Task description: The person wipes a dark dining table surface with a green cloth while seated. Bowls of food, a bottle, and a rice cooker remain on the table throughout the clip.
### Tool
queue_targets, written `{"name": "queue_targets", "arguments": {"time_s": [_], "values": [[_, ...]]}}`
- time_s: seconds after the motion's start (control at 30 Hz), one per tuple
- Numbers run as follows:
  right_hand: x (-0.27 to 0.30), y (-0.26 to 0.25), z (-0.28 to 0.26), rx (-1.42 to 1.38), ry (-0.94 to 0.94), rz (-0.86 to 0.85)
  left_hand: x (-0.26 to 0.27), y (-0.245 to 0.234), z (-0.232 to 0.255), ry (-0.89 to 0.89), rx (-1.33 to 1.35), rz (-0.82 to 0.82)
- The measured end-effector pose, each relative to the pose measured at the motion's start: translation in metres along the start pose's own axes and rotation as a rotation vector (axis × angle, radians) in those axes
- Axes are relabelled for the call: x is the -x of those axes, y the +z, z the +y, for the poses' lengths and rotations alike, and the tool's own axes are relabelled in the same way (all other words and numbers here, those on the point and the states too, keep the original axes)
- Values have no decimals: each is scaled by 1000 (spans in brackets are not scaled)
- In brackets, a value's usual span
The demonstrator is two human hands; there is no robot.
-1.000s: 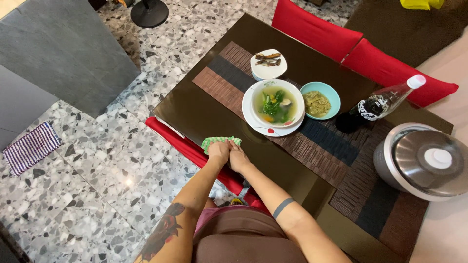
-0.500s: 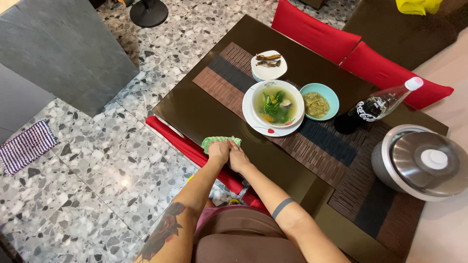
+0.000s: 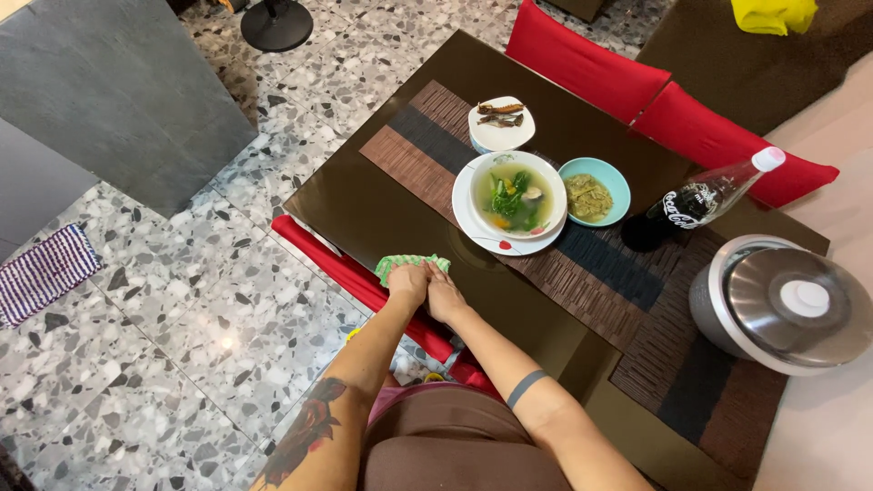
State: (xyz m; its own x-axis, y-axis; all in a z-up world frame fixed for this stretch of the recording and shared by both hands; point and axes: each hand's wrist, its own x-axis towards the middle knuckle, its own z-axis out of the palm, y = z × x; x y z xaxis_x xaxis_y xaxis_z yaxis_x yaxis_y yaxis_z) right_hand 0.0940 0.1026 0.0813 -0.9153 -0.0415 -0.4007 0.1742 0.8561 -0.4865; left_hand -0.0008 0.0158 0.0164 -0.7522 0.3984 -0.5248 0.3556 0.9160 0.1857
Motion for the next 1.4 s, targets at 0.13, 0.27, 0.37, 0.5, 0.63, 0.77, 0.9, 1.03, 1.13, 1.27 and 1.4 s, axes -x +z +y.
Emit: {"name": "queue_targets", "arguments": {"time_s": [0.13,0.27,0.37,0.5,0.63,0.77,0.9,1.03,1.13,1.27,1.4], "values": [[-6,7,7,-29,4,-10,-13,12,-1,-17,16,15],[-6,8,10,39,-50,28,-13,14,0,-13,2,26],[-4,8,10,73,-58,31,-23,26,0,-14,2,31],[-9,12,15,66,-44,25,-24,27,1,-10,-19,31],[-14,18,17,-14,-36,28,-21,24,1,-21,0,39],[-9,14,13,37,-30,25,-27,32,0,-12,-16,38],[-5,8,7,-1,-7,3,-32,34,-2,-8,-15,43],[-8,11,13,73,-47,23,-25,25,0,-9,-16,44],[-11,17,19,96,-75,22,-20,22,-1,-13,-11,34],[-14,18,18,46,-46,7,-11,14,1,5,-25,42],[-15,21,20,70,-43,23,-5,9,2,10,-28,55]]}}
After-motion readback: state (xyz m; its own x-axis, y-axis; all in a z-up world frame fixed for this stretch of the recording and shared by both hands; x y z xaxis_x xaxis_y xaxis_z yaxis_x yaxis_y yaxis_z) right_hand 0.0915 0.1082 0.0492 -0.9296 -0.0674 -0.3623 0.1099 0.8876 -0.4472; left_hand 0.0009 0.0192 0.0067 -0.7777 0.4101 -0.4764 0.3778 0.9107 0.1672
